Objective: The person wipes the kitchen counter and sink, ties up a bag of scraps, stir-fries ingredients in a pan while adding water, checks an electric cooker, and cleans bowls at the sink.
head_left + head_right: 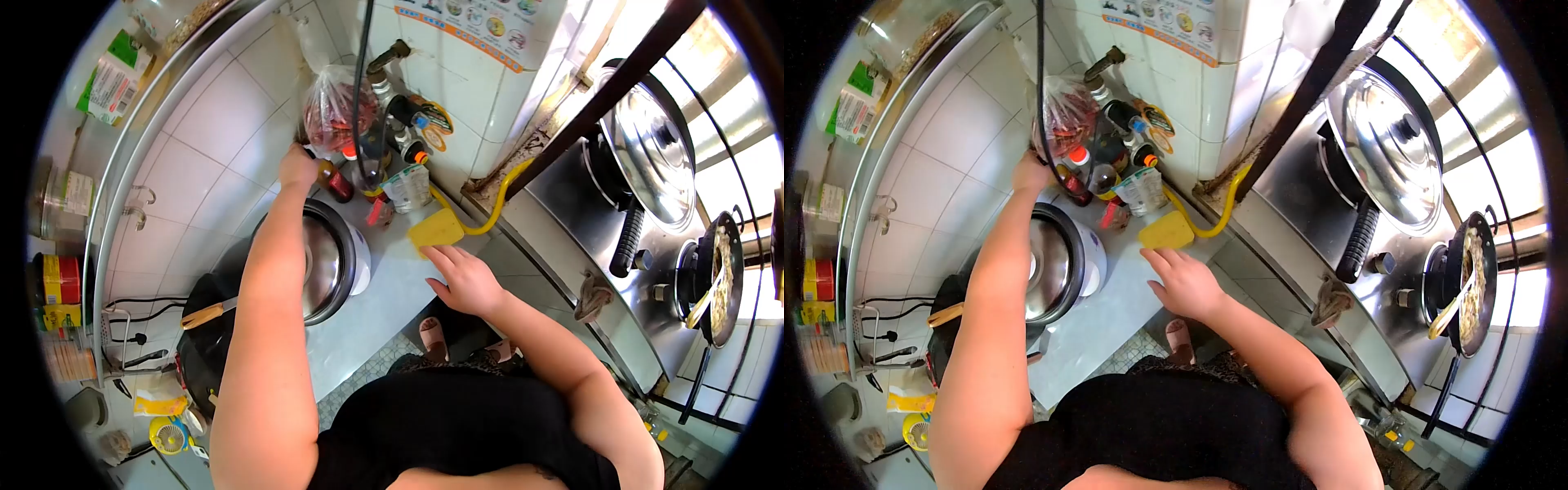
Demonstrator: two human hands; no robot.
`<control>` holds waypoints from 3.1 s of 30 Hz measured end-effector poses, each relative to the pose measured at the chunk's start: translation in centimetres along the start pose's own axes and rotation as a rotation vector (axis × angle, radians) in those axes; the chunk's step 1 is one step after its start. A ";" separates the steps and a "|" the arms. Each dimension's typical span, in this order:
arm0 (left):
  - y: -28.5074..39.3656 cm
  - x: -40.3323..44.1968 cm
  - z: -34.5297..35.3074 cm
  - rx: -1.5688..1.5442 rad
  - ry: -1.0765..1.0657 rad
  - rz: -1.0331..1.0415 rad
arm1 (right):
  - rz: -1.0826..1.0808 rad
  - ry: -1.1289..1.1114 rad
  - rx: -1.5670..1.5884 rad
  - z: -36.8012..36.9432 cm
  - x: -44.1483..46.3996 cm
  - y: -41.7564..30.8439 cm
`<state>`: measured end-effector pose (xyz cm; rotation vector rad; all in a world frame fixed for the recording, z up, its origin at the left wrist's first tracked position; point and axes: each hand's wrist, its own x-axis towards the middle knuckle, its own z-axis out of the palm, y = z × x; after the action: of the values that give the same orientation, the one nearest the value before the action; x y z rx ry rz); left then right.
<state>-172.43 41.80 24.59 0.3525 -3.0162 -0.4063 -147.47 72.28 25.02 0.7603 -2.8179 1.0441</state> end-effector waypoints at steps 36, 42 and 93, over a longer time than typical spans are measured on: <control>-17.2 -33.2 -21.8 0.505 -0.273 0.117 | -0.137 -0.406 -0.138 2.0 14.6 -14.4; -11.4 -40.6 -17.4 0.357 -0.253 -0.050 | -0.086 -0.420 -0.190 -1.7 9.3 -9.4; -4.8 -40.9 -15.4 -0.029 -0.303 -0.159 | -0.285 -0.433 -0.325 -4.0 0.6 -4.7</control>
<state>-130.02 43.03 36.26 0.5801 -3.2820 -0.5619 -146.33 71.46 31.00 1.4311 -2.9647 0.4009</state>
